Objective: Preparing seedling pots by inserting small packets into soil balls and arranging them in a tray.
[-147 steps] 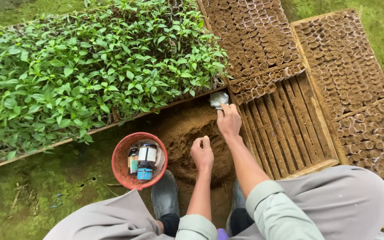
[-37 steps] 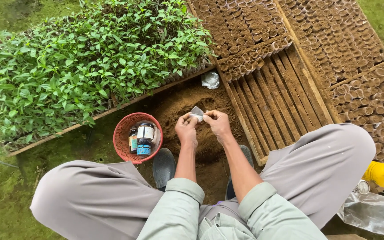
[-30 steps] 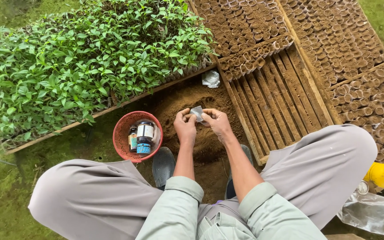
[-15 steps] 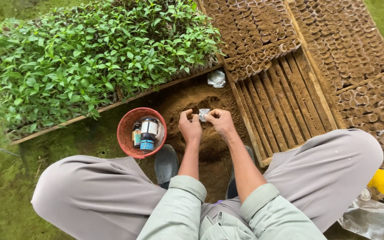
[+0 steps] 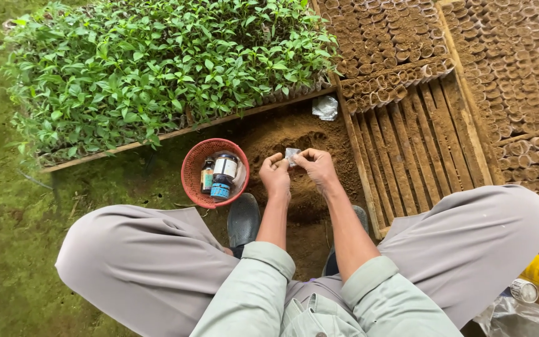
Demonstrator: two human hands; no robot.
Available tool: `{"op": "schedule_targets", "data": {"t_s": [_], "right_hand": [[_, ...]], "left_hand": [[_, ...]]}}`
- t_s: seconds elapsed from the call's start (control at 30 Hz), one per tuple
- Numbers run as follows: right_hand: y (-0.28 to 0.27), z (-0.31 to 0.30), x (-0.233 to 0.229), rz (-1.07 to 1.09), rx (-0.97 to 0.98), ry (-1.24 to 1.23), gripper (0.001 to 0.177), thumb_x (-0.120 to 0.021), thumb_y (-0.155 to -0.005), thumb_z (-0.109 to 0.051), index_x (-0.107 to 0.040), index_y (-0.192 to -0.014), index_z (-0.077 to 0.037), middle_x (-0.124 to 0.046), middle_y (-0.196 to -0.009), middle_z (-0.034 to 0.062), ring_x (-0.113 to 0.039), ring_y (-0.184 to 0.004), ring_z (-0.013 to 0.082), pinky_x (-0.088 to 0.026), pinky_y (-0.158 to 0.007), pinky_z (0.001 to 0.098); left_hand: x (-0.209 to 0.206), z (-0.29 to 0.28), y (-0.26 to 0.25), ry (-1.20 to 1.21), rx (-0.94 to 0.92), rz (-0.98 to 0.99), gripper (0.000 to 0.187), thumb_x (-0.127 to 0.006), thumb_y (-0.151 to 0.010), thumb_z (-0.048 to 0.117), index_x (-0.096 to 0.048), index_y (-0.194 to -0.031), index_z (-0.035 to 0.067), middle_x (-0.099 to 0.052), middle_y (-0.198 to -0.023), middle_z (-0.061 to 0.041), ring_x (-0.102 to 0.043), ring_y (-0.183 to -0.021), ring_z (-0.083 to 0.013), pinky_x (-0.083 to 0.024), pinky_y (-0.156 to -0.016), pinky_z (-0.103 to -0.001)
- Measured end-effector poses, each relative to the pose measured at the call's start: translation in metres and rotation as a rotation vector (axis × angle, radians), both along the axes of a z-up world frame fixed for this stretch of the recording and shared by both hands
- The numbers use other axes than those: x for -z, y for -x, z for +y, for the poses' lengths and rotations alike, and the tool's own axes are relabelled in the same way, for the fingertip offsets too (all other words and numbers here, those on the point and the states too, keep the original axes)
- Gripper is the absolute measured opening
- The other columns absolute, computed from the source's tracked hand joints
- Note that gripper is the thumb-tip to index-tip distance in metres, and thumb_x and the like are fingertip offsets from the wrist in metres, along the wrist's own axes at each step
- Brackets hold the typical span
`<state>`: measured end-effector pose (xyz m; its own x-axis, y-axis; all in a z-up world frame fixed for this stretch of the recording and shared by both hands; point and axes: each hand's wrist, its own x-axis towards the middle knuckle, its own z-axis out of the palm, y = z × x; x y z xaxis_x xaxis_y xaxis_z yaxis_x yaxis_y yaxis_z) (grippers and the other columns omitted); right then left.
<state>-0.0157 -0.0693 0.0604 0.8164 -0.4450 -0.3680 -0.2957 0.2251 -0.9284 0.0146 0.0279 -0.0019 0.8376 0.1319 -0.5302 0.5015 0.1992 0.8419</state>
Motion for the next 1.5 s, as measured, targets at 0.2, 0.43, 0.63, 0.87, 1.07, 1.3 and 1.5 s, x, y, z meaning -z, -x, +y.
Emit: {"op": "schedule_targets", "data": {"t_s": [0.2, 0.43, 0.63, 0.87, 1.07, 1.3, 1.5], "right_hand": [[0.005, -0.009, 0.003, 0.051, 0.000, -0.056, 0.006, -0.079, -0.086, -0.004, -0.077, -0.089, 0.000, -0.071, -0.072, 0.0091, -0.068, -0.061, 0.0134, -0.061, -0.057, 0.0275], [0.005, -0.010, 0.000, 0.041, 0.030, -0.016, 0.008, -0.083, -0.083, -0.006, -0.078, -0.087, -0.001, -0.071, -0.070, 0.0093, -0.068, -0.060, 0.0124, -0.060, -0.055, 0.0269], [0.004, -0.016, 0.013, 0.034, 0.085, 0.023, 0.016, -0.087, -0.081, -0.012, -0.076, -0.087, -0.002, -0.070, -0.068, 0.0076, -0.069, -0.060, 0.0108, -0.059, -0.054, 0.0211], [0.006, -0.019, 0.018, 0.025, 0.003, 0.195, 0.006, -0.085, -0.083, -0.010, -0.080, -0.087, -0.008, -0.071, -0.067, 0.0067, -0.064, -0.063, 0.0069, -0.056, -0.052, 0.0233], [0.009, -0.011, -0.007, 0.023, -0.040, 0.199, 0.010, -0.079, -0.086, -0.009, -0.082, -0.096, -0.008, -0.074, -0.073, 0.0052, -0.062, -0.067, 0.0062, -0.057, -0.061, 0.0226], [0.015, -0.015, 0.009, -0.009, -0.094, 0.248, 0.012, -0.077, -0.087, -0.008, -0.083, -0.098, -0.010, -0.076, -0.080, 0.0058, -0.060, -0.076, 0.0062, -0.055, -0.067, 0.0276], [0.018, -0.016, 0.009, 0.008, -0.162, 0.274, 0.012, -0.077, -0.083, -0.008, -0.083, -0.093, -0.012, -0.074, -0.076, 0.0035, -0.061, -0.074, 0.0067, -0.053, -0.066, 0.0255]], "left_hand": [[-0.005, 0.000, 0.001, 0.010, -0.035, 0.008, 0.032, -0.068, -0.084, 0.000, -0.066, -0.116, -0.002, -0.067, -0.078, -0.008, -0.065, -0.060, -0.0121, -0.053, -0.054, -0.023], [0.001, 0.001, -0.002, -0.446, 0.073, 0.133, 0.018, -0.077, -0.082, 0.030, -0.075, -0.100, 0.026, -0.071, -0.088, 0.005, -0.071, -0.080, -0.0119, -0.055, -0.068, -0.029], [-0.045, 0.000, 0.010, -0.475, 0.082, -0.096, 0.010, -0.073, -0.085, 0.021, -0.077, -0.093, 0.017, -0.074, -0.087, -0.005, -0.072, -0.087, -0.0228, -0.057, -0.078, -0.036], [-0.059, -0.013, 0.017, -0.161, 0.148, -0.150, 0.024, -0.077, -0.082, 0.015, -0.078, -0.104, 0.006, -0.075, -0.088, -0.011, -0.069, -0.080, -0.0152, -0.058, -0.068, -0.031], [-0.039, -0.008, 0.010, -0.160, 0.164, -0.107, 0.035, -0.079, -0.079, 0.013, -0.074, -0.112, 0.004, -0.077, -0.091, -0.016, -0.072, -0.080, -0.0174, -0.060, -0.063, -0.030], [-0.038, -0.008, 0.007, -0.228, 0.207, -0.072, 0.033, -0.078, -0.077, 0.017, -0.075, -0.107, 0.005, -0.077, -0.088, -0.015, -0.074, -0.079, -0.0213, -0.062, -0.062, -0.033], [-0.028, -0.003, 0.006, -0.336, 0.263, -0.074, 0.010, -0.074, -0.078, 0.022, -0.078, -0.085, 0.016, -0.074, -0.065, -0.003, -0.074, -0.064, -0.0143, -0.060, -0.059, -0.032]]}}
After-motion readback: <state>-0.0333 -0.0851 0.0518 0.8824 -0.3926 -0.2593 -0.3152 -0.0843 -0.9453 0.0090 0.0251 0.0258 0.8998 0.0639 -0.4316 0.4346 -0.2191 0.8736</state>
